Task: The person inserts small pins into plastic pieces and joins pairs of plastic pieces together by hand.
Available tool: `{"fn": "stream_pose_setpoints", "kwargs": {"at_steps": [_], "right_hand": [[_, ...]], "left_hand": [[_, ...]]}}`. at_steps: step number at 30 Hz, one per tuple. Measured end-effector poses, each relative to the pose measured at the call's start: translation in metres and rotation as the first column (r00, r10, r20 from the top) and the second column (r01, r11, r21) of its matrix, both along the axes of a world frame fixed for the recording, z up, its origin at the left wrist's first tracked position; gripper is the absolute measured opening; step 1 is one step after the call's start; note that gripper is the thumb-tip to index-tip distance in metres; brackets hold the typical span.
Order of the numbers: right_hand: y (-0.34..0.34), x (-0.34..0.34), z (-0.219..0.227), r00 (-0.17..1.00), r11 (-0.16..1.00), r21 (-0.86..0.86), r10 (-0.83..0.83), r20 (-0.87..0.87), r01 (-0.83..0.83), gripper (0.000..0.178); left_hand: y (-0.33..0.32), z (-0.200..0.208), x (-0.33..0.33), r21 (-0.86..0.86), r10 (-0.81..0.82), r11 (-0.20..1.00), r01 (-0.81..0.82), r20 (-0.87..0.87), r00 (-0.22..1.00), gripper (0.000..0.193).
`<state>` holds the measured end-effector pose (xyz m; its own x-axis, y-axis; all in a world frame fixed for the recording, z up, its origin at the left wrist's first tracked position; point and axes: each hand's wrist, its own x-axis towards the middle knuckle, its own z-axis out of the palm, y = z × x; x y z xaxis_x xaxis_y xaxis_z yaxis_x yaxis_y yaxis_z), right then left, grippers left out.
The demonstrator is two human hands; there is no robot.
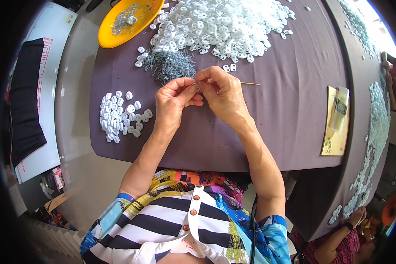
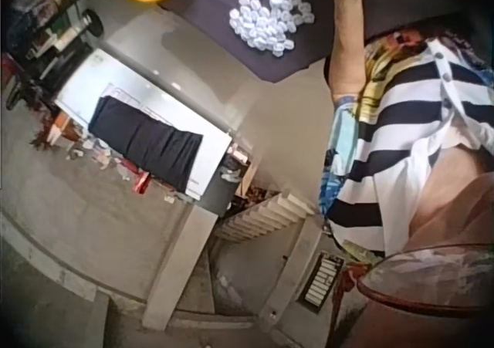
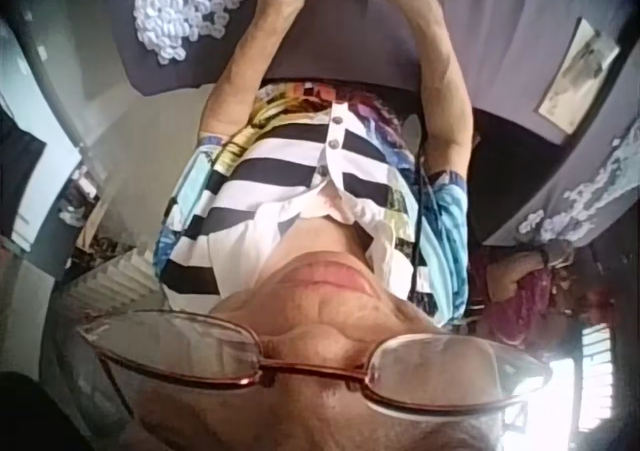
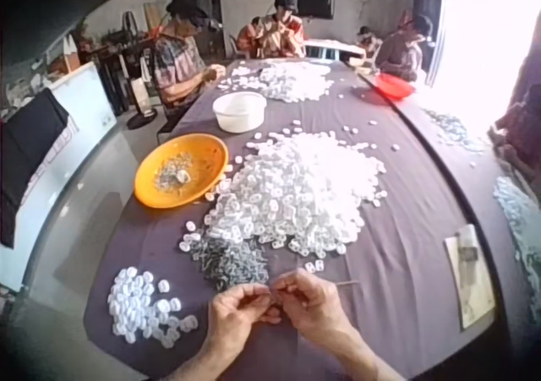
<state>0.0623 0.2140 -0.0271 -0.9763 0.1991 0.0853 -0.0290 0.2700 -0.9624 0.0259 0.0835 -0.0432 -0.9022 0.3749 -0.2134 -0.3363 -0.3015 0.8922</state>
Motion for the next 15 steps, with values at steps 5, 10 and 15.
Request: {"fn": "stream_pose_setpoints", "kwargs": {"at_steps": [5,10,15], "right_hand": [[0.006,0.002,0.002,0.997,0.996,-0.078,-0.042,-0.067,0.037,0.016],[0.012,0.003,0.010,0.987,0.996,0.045,-0.067,-0.146,0.074,0.017],[0.022,0.004,0.010,0.975,0.996,0.059,-0.046,-0.219,0.060,0.019]], "left_hand": [[0.008,0.009,-0.004,-0.038,-0.028,0.999,0.027,-0.037,0.999,0.009],[0.015,0.019,-0.006,-0.140,-0.070,0.989,0.050,-0.149,0.986,0.011],[0.024,0.027,-0.007,-0.117,-0.076,0.991,0.057,-0.159,0.984,0.008]]}}
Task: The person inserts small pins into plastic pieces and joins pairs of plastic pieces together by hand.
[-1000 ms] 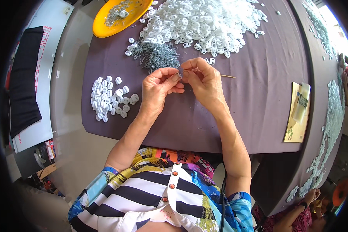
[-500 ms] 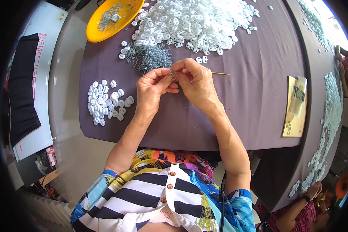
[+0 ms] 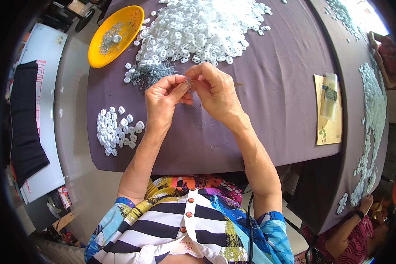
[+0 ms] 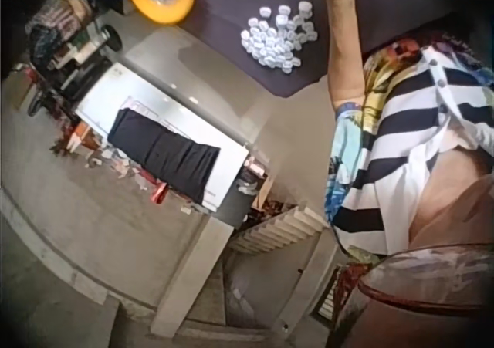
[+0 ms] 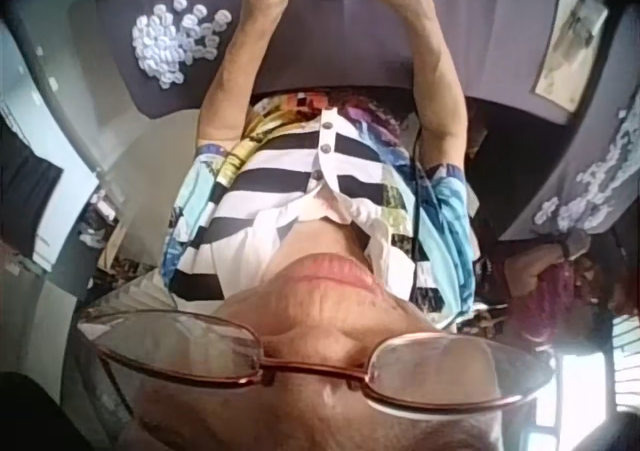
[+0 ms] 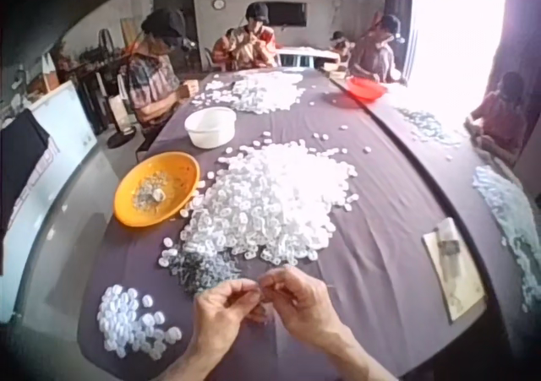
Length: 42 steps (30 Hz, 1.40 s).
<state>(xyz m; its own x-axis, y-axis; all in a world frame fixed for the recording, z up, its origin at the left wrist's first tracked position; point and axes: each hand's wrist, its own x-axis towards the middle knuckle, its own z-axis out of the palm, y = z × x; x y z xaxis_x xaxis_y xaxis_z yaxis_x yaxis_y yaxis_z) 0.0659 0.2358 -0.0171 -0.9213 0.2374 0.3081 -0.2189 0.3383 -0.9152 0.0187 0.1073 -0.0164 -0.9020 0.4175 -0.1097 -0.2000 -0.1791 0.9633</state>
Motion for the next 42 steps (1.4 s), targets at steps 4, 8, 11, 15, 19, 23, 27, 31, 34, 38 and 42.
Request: {"fn": "stream_pose_setpoints", "kwargs": {"at_steps": [4,8,11,15,19,23,27,31,34,38,42], "right_hand": [[0.0033,0.0012,0.0021,1.000,1.000,-0.020,0.006,0.000,-0.006,0.019],[0.0054,0.0019,0.0047,1.000,0.996,-0.084,0.007,-0.020,-0.009,0.019],[0.0053,0.0015,0.0034,1.000,0.989,-0.150,0.018,-0.017,-0.021,0.019],[0.0045,0.0016,0.0038,0.999,0.980,-0.195,0.033,-0.010,-0.035,0.019],[0.0041,0.0008,0.0018,0.999,0.978,-0.203,0.041,-0.004,-0.041,0.019],[0.0037,0.0014,0.0013,0.999,0.985,-0.169,0.043,0.003,-0.042,0.019],[0.0040,0.0003,0.0003,0.999,0.991,-0.128,0.033,0.011,-0.031,0.019],[0.0030,0.0011,-0.0002,1.000,0.995,-0.092,0.027,-0.001,-0.027,0.021],[0.0036,0.0011,0.0039,0.999,1.000,0.001,0.011,-0.039,-0.011,0.024],[0.0049,0.0008,0.0040,0.997,0.996,0.087,-0.009,-0.076,0.016,0.026],[0.0040,-0.0003,0.0016,0.996,0.998,0.055,-0.011,-0.086,0.015,0.025]], "left_hand": [[0.0031,-0.0002,0.0003,-0.049,-0.008,0.999,0.005,-0.075,0.997,0.011],[0.0075,0.0027,0.0009,-0.042,0.012,0.999,-0.017,-0.107,0.994,0.010],[0.0060,0.0048,-0.0008,-0.024,-0.015,1.000,0.013,-0.055,0.998,0.013],[0.0055,0.0059,-0.0009,-0.020,-0.012,1.000,0.011,-0.076,0.997,0.013],[0.0048,0.0046,-0.0008,-0.026,0.018,0.999,-0.020,-0.083,0.996,0.010],[0.0042,0.0019,-0.0011,-0.038,0.018,0.999,-0.021,-0.098,0.995,0.009],[0.0052,0.0018,-0.0018,-0.033,0.006,0.999,-0.009,-0.101,0.995,0.008],[0.0047,0.0031,-0.0010,-0.063,0.004,0.998,-0.013,-0.134,0.991,0.007],[0.0059,0.0033,-0.0002,-0.119,0.006,0.992,-0.031,-0.202,0.979,0.007],[0.0073,0.0016,-0.0016,-0.153,-0.026,0.988,-0.008,-0.221,0.975,0.010],[0.0063,0.0001,-0.0029,-0.188,-0.031,0.982,-0.032,-0.319,0.947,0.009]]}}
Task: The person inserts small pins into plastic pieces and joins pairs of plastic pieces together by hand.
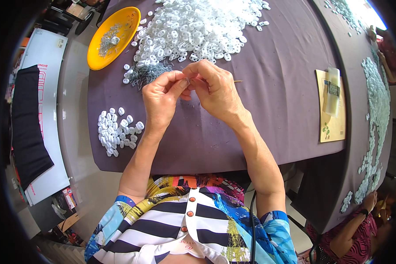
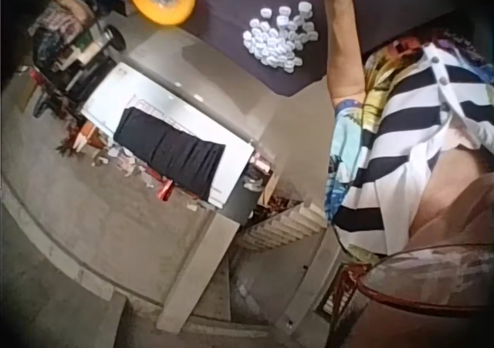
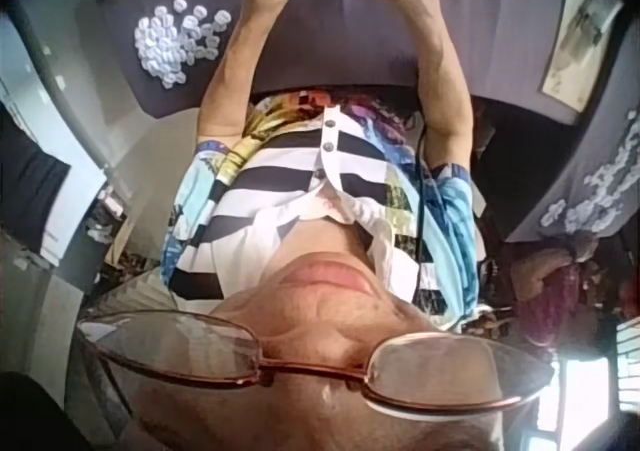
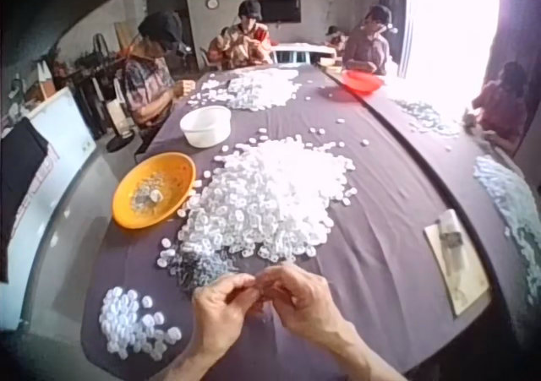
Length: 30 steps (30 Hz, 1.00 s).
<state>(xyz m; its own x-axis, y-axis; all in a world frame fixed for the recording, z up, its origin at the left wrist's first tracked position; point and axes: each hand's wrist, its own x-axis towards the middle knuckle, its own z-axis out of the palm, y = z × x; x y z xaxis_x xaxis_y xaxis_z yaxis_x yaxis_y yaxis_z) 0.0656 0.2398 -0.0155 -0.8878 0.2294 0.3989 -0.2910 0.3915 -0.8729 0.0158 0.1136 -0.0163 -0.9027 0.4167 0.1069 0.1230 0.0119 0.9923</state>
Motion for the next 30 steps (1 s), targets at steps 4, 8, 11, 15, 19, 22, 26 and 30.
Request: {"fn": "stream_pose_setpoints", "kwargs": {"at_steps": [4,8,11,15,19,22,26,30], "right_hand": [[-0.001,-0.001,0.000,1.000,0.999,0.037,-0.022,-0.013,0.022,0.024],[0.001,-0.004,-0.004,0.998,0.997,0.049,-0.053,0.023,0.052,0.023],[0.005,-0.003,-0.005,0.996,0.998,-0.019,-0.055,0.066,0.056,0.022],[0.010,0.001,0.005,0.978,0.972,-0.226,-0.011,0.207,0.059,0.020],[0.018,0.004,0.010,0.978,0.960,-0.252,-0.071,0.195,0.120,0.021],[0.021,0.003,0.012,0.987,0.900,-0.409,-0.120,0.106,0.153,0.022],[0.039,0.003,0.023,0.916,0.132,-0.937,0.293,-0.275,-0.324,0.022],[0.030,0.001,0.021,0.960,0.863,-0.474,-0.044,0.277,0.176,0.020]], "left_hand": [[0.002,-0.002,0.000,0.032,-0.005,0.999,0.001,0.123,0.992,0.009],[0.005,-0.007,0.000,0.130,0.015,0.990,-0.048,0.241,0.970,0.007],[0.011,-0.008,0.001,0.224,0.007,0.970,-0.098,0.373,0.928,0.010],[0.015,-0.005,-0.003,0.286,-0.042,0.954,-0.093,0.434,0.900,0.011],[0.017,-0.001,-0.002,0.306,-0.019,0.941,-0.143,0.471,0.882,0.009],[0.020,0.003,-0.002,0.347,-0.051,0.924,-0.162,0.531,0.846,0.008],[0.024,0.005,-0.002,0.419,-0.139,0.893,-0.162,0.602,0.786,0.008],[0.023,0.004,0.000,0.409,-0.137,0.898,-0.162,0.612,0.779,0.008]]}}
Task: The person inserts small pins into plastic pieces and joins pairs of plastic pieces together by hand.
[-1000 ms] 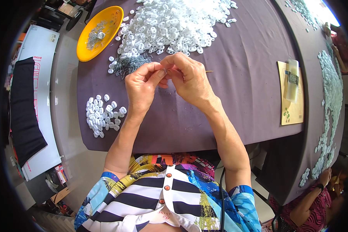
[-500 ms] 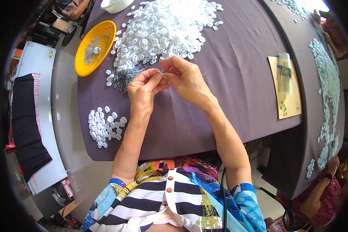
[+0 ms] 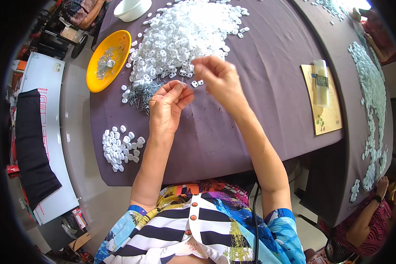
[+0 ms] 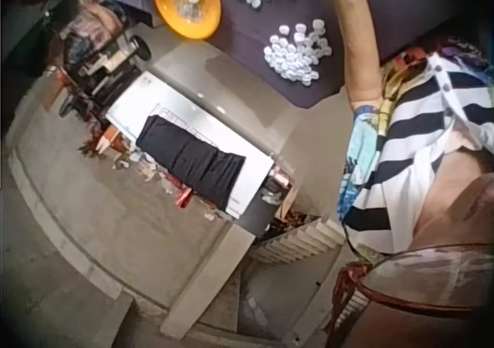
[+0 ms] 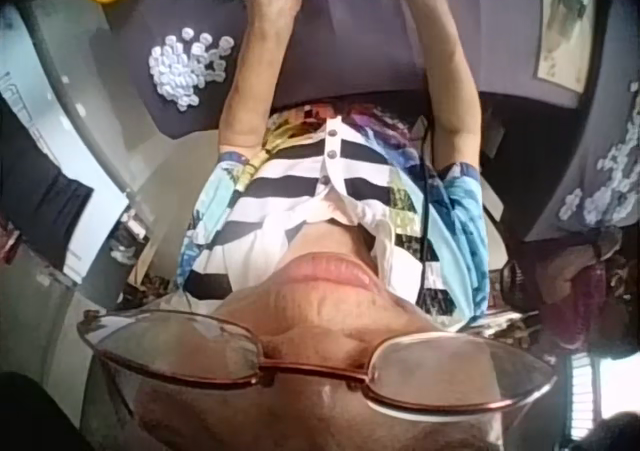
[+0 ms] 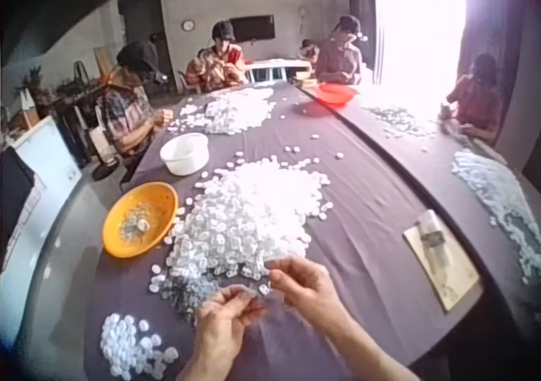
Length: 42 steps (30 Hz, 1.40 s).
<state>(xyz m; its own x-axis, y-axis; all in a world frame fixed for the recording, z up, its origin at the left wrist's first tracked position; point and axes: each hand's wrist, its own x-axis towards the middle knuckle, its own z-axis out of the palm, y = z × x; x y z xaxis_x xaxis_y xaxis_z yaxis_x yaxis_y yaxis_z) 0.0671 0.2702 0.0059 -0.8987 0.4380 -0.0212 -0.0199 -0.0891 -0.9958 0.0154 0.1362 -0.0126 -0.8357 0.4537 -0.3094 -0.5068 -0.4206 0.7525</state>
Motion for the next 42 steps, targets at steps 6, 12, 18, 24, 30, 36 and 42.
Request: {"fn": "stream_pose_setpoints", "kwargs": {"at_steps": [6,12,18,24,30,36,42], "right_hand": [[-0.020,-0.004,-0.013,0.987,0.987,0.028,0.159,0.030,-0.160,0.014],[-0.029,-0.003,-0.030,0.972,0.972,0.028,0.234,0.025,-0.235,0.007],[-0.033,-0.008,-0.031,0.959,0.959,-0.037,0.283,0.027,-0.282,0.005],[-0.022,-0.024,-0.020,0.981,0.928,0.357,0.037,0.189,-0.103,0.015],[-0.023,-0.055,-0.029,0.998,0.627,0.777,0.032,0.053,-0.062,0.011],[-0.026,-0.073,-0.038,0.998,0.535,0.844,-0.067,-0.007,0.042,0.007],[-0.033,-0.091,-0.033,0.998,0.524,0.852,0.049,-0.030,-0.001,0.010]], "left_hand": [[-0.013,-0.013,-0.003,-0.041,-0.008,0.999,0.006,-0.047,0.999,0.008],[-0.025,-0.023,-0.001,-0.067,-0.058,0.997,0.048,-0.166,0.984,0.009],[-0.036,-0.026,-0.007,-0.086,-0.083,0.994,0.069,-0.178,0.980,0.009],[-0.045,-0.024,-0.018,-0.067,0.063,0.995,-0.069,-0.079,0.995,0.008],[-0.056,-0.021,-0.028,-0.049,0.132,0.989,-0.137,-0.080,0.988,0.009],[-0.061,-0.023,-0.033,-0.012,0.174,0.984,-0.175,-0.052,0.983,0.007],[-0.060,-0.021,-0.032,0.041,0.169,0.985,-0.166,-0.064,0.984,0.009]]}}
